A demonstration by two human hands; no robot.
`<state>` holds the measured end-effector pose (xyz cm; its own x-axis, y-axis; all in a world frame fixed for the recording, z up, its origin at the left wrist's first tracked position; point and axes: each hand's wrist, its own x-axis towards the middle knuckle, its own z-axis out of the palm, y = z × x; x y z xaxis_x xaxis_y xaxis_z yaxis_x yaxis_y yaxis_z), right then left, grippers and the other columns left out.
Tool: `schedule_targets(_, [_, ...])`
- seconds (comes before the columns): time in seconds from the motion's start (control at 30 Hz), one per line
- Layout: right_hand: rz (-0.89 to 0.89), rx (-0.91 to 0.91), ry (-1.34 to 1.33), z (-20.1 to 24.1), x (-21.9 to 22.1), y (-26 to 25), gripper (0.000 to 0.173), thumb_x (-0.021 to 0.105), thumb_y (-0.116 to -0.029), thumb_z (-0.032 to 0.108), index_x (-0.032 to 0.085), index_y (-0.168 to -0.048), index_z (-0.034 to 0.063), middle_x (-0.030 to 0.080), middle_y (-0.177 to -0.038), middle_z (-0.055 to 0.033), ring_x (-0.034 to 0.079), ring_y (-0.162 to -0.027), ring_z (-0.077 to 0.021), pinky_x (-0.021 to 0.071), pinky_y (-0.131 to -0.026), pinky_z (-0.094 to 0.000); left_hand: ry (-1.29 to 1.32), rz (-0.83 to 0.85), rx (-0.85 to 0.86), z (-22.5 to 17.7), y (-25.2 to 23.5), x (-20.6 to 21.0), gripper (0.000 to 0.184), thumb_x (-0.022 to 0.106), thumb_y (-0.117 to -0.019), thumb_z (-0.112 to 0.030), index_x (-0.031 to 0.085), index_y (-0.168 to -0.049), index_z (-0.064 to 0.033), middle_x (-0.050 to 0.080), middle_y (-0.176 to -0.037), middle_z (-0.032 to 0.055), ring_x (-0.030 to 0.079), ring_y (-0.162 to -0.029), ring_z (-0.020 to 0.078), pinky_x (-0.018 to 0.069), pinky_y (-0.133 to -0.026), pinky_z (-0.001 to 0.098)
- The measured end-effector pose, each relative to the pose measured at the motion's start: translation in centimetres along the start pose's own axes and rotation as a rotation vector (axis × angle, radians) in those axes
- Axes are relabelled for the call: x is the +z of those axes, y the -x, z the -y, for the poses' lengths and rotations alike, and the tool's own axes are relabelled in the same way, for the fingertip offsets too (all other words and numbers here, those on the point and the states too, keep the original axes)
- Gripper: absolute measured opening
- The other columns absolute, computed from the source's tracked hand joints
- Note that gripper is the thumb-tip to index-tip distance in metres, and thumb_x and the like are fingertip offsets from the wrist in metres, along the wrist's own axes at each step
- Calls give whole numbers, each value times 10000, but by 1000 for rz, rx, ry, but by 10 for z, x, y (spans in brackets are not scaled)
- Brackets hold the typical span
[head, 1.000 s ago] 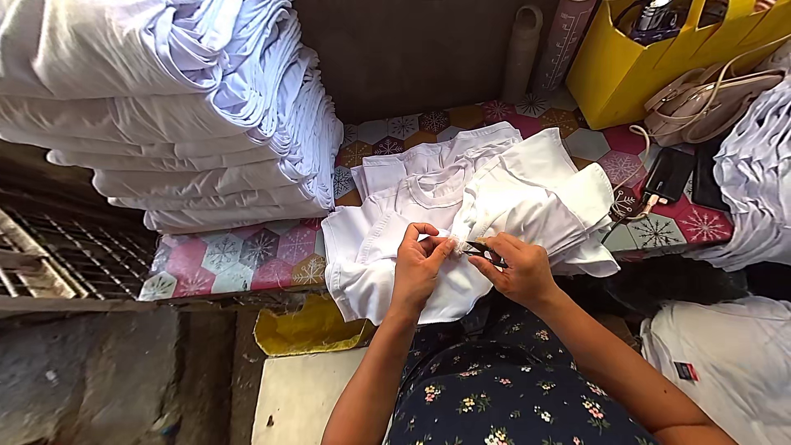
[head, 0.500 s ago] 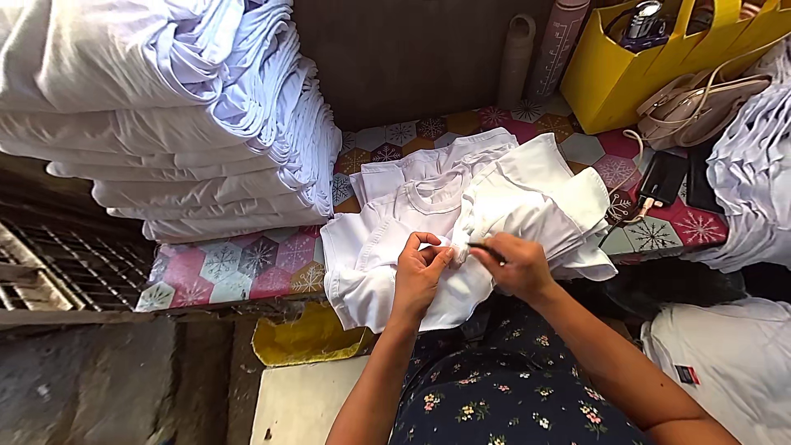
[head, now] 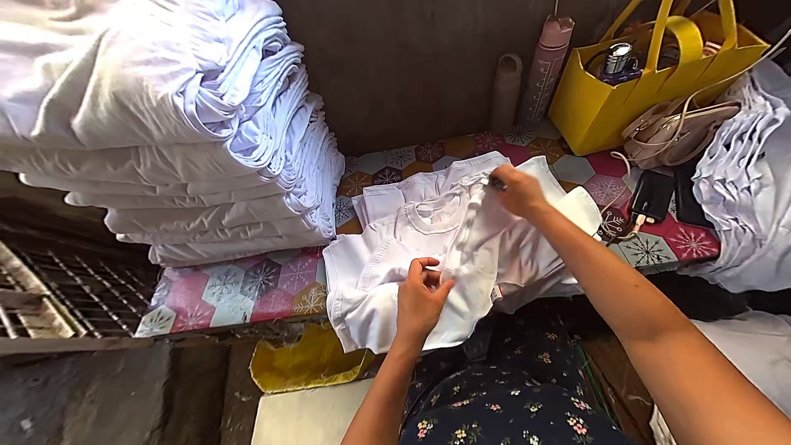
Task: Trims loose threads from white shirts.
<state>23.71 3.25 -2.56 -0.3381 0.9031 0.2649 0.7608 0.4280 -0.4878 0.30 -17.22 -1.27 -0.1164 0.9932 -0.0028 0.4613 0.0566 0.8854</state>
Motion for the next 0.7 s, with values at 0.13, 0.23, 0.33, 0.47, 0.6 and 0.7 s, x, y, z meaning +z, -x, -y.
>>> schedule_targets(0.13, [-388,-53,86,10,-72,63,210,581,-1003,49,658,-1138,-91,664,-1087,-294,683,-950,-450,557,-773,-607,-196,-340,168,17,-39,-6,178,703,-873,-56,738,-1032,16,690,-893,155,668,-753,226,566,-699,395])
schedule_targets(0.23, [-494,-154,205,9,-67,138,175,554,-977,47,656,-1038,-82,667,-959,-279,679,-734,-420,538,-556,-544,-39,-567,187,28,-72,-4,155,656,-929,-55,653,-1065,18,573,-706,37,529,-579,91,471,-571,262])
schedule_targets(0.33, [-407,-102,206,4,-28,196,174,554,-917,-1,715,-964,-44,729,-965,-237,716,-697,-379,540,-506,-503,610,-436,-46,5,-69,10,109,487,-1041,-4,518,-1139,-40,644,-686,-6,616,-541,41,521,-514,188])
schedule_targets(0.47, [-254,93,57,9,-3,232,265,585,-867,-45,750,-1072,-17,721,-1161,-214,743,-874,-397,587,-635,-570,1082,-314,-239,-22,-40,26,133,388,-1074,11,482,-1082,-83,694,-823,26,711,-689,123,619,-668,260])
schedule_targets(0.6, [-473,18,-202,58,-21,212,212,618,-945,70,746,-1059,-53,715,-1073,-201,691,-954,-167,559,-841,-225,1081,-333,-142,-23,-19,23,204,388,-1036,92,483,-1004,-85,720,-835,14,736,-737,128,633,-747,282])
schedule_targets(0.7, [-412,-51,-497,103,-19,170,214,669,-961,143,751,-1023,-44,713,-1030,-123,670,-925,-45,551,-824,-157,1006,-297,-62,-21,-7,25,211,424,-1006,124,488,-993,-76,730,-850,13,747,-760,142,643,-759,305])
